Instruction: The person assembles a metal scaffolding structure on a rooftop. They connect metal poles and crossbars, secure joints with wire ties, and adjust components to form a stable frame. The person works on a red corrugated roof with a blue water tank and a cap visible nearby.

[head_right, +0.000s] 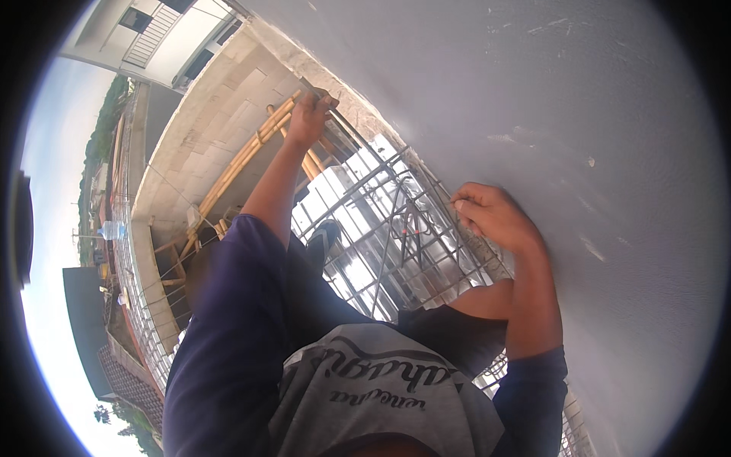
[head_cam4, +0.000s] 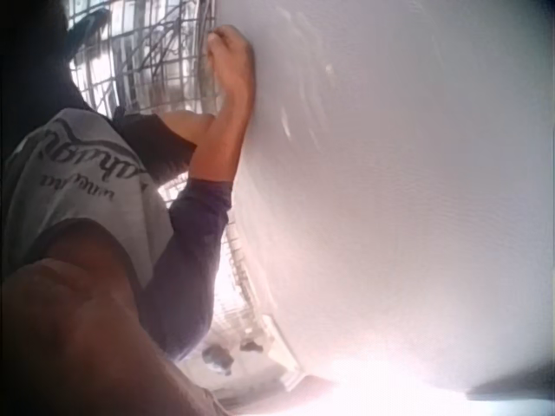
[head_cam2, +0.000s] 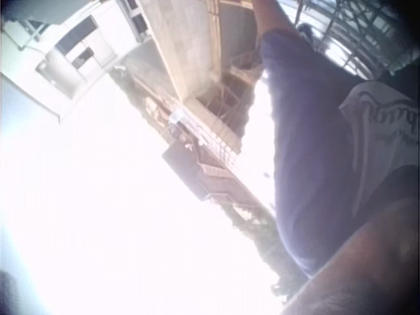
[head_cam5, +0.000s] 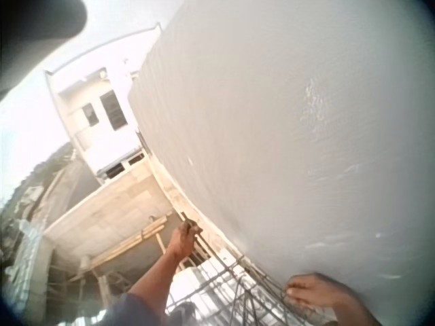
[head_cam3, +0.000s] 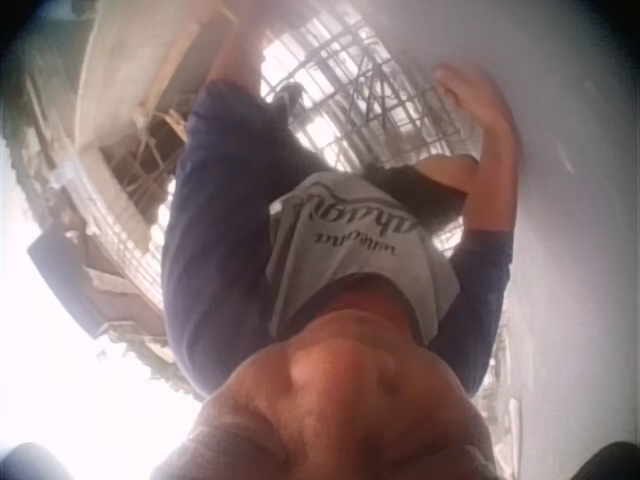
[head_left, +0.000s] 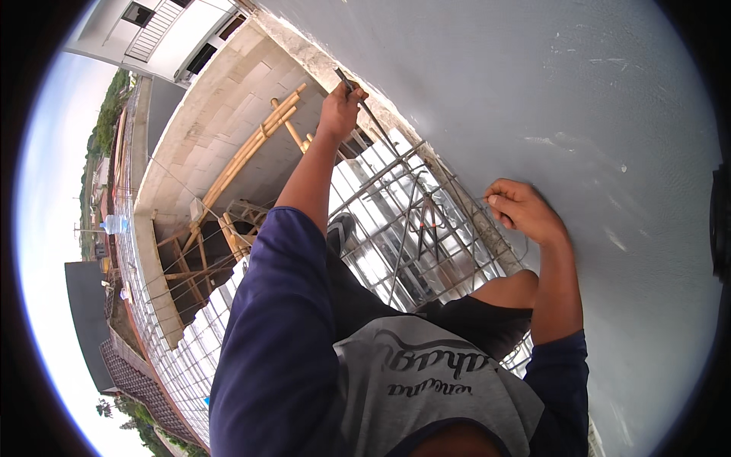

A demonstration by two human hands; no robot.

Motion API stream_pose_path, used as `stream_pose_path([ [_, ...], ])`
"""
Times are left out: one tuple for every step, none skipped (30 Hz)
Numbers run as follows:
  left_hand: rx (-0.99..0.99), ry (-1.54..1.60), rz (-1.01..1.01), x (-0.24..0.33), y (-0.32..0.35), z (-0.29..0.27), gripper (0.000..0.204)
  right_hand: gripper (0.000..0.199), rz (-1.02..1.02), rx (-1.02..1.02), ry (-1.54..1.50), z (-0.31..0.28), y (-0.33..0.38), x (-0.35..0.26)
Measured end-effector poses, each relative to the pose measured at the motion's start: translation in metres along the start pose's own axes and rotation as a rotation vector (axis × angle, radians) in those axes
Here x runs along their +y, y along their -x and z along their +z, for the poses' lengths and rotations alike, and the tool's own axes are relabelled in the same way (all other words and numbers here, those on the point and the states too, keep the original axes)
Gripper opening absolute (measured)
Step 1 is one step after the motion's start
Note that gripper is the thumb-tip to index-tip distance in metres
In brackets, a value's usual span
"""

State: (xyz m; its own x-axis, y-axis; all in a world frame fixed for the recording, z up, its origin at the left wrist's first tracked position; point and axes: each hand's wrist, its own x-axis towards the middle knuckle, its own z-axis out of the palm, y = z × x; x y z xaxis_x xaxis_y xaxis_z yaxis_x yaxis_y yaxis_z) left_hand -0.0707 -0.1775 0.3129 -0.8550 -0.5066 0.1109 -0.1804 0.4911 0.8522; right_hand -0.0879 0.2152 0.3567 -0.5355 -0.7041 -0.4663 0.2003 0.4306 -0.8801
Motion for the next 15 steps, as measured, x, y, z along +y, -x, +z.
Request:
stream_pose_path([
  [0.013,-0.019,0.03,-0.003,-0.001,0.0,0.023,0.019,-0.003,-0.01,0.018,0.0,0.001,-0.001],
  [0.026,-0.039,0.059,-0.009,-0.004,-0.001,0.023,0.018,-0.006,-0.02,0.036,0.001,0.002,-0.003],
  [0.037,-0.059,0.088,-0.009,-0.005,-0.001,0.023,0.018,-0.007,-0.029,0.052,0.001,0.003,-0.002],
  [0.03,-0.072,0.072,-0.008,-0.005,-0.001,0.023,0.018,-0.005,-0.031,0.067,0.001,0.003,-0.002],
  [0.023,-0.085,0.056,-0.008,-0.006,-0.001,0.024,0.018,-0.003,-0.033,0.081,0.0,0.003,-0.001],
  [0.016,-0.098,0.042,-0.006,-0.006,0.0,0.024,0.018,-0.003,-0.034,0.097,0.0,0.003,0.0],
  [0.008,-0.118,0.019,-0.004,-0.007,0.001,0.026,0.018,-0.003,-0.031,0.105,0.0,0.003,-0.001],
  [0.0,-0.138,-0.003,-0.002,-0.008,0.001,0.027,0.018,-0.005,-0.028,0.113,0.0,0.003,-0.002],
  [-0.007,-0.162,-0.028,0.0,-0.009,0.0,0.028,0.018,-0.006,-0.029,0.118,0.001,0.003,-0.002],
  [-0.002,-0.187,-0.027,-0.002,-0.01,-0.001,0.029,0.018,-0.007,-0.031,0.105,0.001,0.003,-0.002],
  [0.003,-0.212,-0.025,-0.006,-0.01,-0.002,0.03,0.017,-0.008,-0.033,0.092,0.002,0.002,-0.001],
  [0.002,-0.229,-0.022,-0.005,-0.011,-0.001,0.031,0.017,-0.003,-0.028,0.082,0.002,0.001,0.0],
  [-0.015,-0.202,-0.045,-0.004,-0.012,-0.001,0.03,0.016,-0.004,-0.017,0.073,0.002,0.001,-0.001],
  [-0.033,-0.175,-0.069,-0.004,-0.011,-0.001,0.03,0.016,-0.004,-0.006,0.063,0.003,0.0,-0.002],
  [-0.047,-0.147,-0.095,-0.003,-0.009,-0.002,0.03,0.015,-0.004,0.001,0.058,0.004,0.001,-0.002],
])
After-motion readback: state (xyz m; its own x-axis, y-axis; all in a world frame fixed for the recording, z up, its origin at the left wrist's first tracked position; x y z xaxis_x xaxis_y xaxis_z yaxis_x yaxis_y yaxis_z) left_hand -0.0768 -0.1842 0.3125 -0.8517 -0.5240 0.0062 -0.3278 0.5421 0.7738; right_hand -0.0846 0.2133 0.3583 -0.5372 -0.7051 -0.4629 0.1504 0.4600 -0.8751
